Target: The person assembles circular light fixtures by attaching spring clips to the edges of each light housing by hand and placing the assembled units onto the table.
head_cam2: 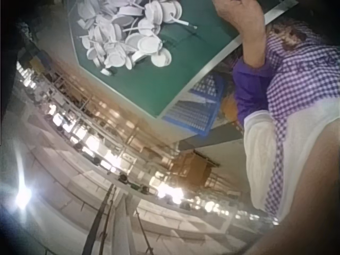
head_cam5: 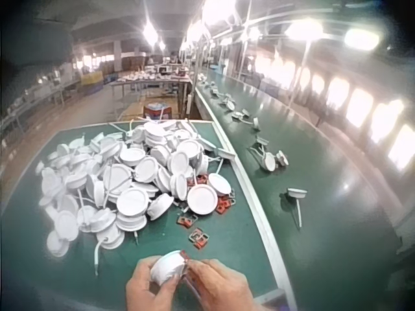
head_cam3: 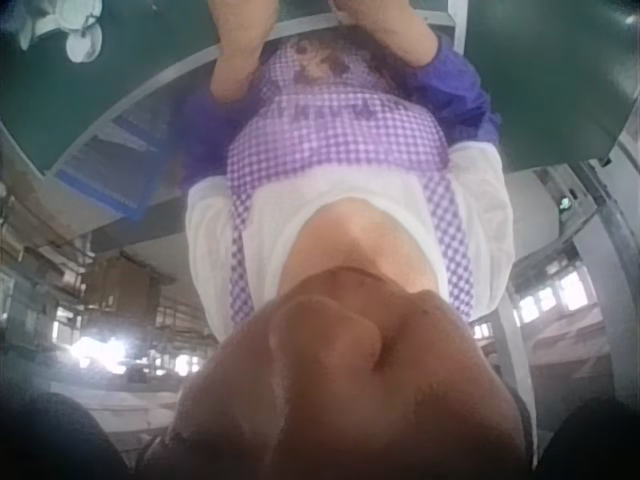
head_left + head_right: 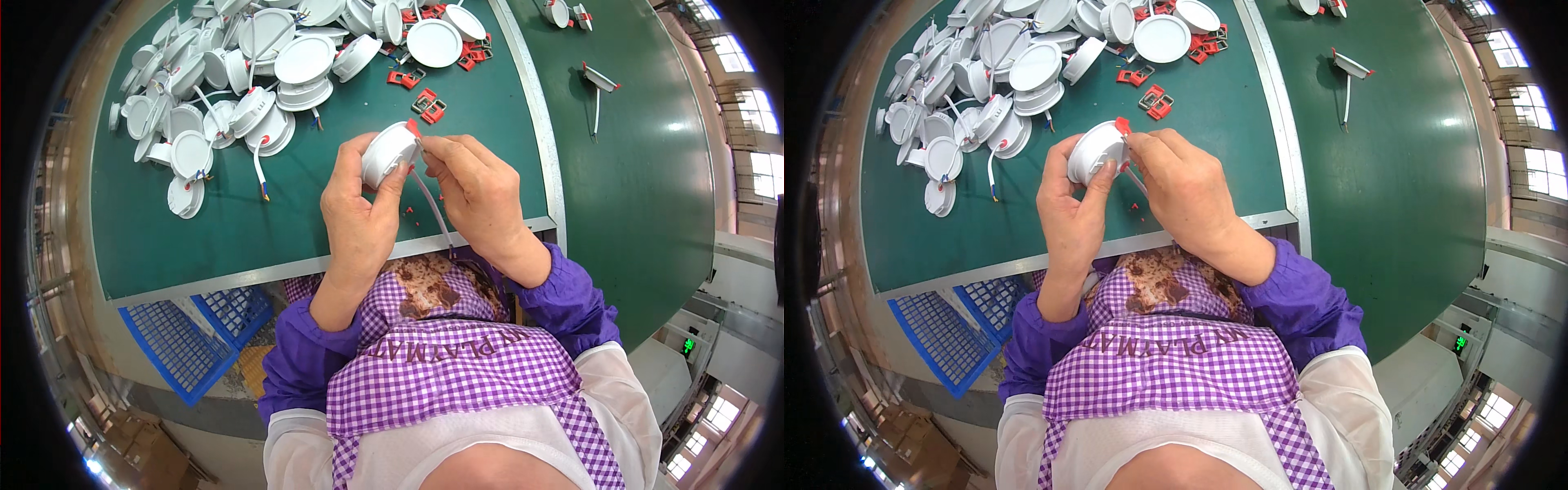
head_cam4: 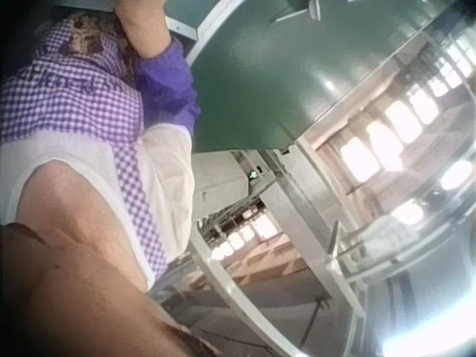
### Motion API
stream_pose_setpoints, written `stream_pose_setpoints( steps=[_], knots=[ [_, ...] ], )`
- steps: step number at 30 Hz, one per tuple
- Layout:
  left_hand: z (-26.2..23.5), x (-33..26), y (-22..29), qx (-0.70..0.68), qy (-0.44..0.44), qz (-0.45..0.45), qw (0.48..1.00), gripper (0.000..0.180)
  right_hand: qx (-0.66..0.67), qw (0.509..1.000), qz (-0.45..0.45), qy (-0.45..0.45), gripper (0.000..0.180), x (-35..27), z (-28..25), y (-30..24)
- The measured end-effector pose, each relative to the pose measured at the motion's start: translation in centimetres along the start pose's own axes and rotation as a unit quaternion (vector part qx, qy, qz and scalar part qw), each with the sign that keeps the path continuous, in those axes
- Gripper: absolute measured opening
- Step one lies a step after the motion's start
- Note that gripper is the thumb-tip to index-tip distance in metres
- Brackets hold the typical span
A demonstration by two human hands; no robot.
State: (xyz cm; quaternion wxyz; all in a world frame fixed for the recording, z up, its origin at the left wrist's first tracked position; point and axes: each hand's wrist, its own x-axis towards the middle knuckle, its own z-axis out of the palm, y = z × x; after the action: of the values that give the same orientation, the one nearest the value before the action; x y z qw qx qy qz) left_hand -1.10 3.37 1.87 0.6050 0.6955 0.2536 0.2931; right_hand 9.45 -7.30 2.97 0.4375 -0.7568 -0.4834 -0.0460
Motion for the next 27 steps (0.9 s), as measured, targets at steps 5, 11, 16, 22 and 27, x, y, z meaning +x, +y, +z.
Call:
stream_pose_setpoints(
  steps=[5,11,16,22,27],
  knots=[
    [-0.4,0.4,-0.3,0.058,-0.023,0.036,0.997,0.03,0.003,1.0,0.01,0.02,0.022,-0.3,0.5,0.3],
    [-0.5,-0.2,-1.1,-0.037,-0.072,-0.04,0.996,0.03,0.041,0.998,0.011,0.036,0.022,-0.7,0.4,1.0],
    [0.0,-0.2,-2.0,-0.14,-0.044,-0.035,0.988,0.026,0.224,0.966,0.13,0.001,0.031,-0.6,0.0,2.1],
    [0.6,-0.9,-1.3,-0.18,-0.034,-0.055,0.982,0.026,0.352,0.89,0.283,-0.071,0.041,0.1,-0.9,1.2],
    [0.9,-1.1,-0.8,-0.219,-0.05,-0.073,0.972,0.027,0.372,0.887,0.272,-0.034,0.038,-0.2,-0.4,0.5]
  ],
)
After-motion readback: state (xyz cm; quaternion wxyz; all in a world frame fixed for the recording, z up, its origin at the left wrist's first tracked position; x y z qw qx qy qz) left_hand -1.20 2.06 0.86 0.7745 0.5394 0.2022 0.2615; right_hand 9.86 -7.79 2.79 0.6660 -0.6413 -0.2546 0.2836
